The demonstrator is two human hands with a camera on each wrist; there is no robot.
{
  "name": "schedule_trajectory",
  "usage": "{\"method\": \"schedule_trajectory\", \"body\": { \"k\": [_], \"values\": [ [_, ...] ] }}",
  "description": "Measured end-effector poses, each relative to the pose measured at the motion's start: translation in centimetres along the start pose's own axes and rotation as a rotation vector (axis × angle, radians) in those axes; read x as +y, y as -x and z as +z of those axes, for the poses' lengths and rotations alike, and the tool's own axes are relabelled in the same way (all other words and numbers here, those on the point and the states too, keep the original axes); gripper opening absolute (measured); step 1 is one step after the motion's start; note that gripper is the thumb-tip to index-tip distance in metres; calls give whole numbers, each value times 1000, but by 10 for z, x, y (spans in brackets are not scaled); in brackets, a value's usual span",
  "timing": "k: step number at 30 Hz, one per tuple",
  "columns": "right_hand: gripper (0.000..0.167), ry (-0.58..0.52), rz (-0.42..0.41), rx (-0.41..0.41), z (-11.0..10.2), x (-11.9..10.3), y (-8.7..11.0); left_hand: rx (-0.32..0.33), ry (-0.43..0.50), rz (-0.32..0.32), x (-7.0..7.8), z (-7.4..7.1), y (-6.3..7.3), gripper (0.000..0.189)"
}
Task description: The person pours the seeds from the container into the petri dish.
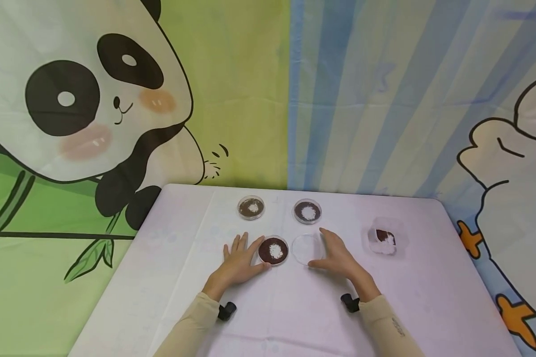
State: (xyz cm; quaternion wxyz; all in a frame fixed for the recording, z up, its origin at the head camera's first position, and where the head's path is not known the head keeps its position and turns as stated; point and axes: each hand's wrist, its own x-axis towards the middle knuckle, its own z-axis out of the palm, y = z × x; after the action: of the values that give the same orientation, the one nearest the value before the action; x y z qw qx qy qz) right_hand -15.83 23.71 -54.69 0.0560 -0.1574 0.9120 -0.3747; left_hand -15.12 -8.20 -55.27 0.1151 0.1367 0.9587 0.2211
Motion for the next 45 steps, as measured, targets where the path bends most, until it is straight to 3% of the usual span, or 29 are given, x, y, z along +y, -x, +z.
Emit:
{"method": "schedule_trajectory", "body": {
  "k": [8,17,36,45],
  "values": [
    [107,139,-25,32,9,1,-5,4,8,4,0,0,0,84],
    [92,207,-11,30,12,-1,-5,-1,3,5,0,0,1,83],
    [95,171,-3,41,12,-17,-1,0,-12,-2,-2,3,-2,84],
    [96,90,-34,38,9,-20,-2,0,-2,-4,0,1,0,83]
  ]
}}
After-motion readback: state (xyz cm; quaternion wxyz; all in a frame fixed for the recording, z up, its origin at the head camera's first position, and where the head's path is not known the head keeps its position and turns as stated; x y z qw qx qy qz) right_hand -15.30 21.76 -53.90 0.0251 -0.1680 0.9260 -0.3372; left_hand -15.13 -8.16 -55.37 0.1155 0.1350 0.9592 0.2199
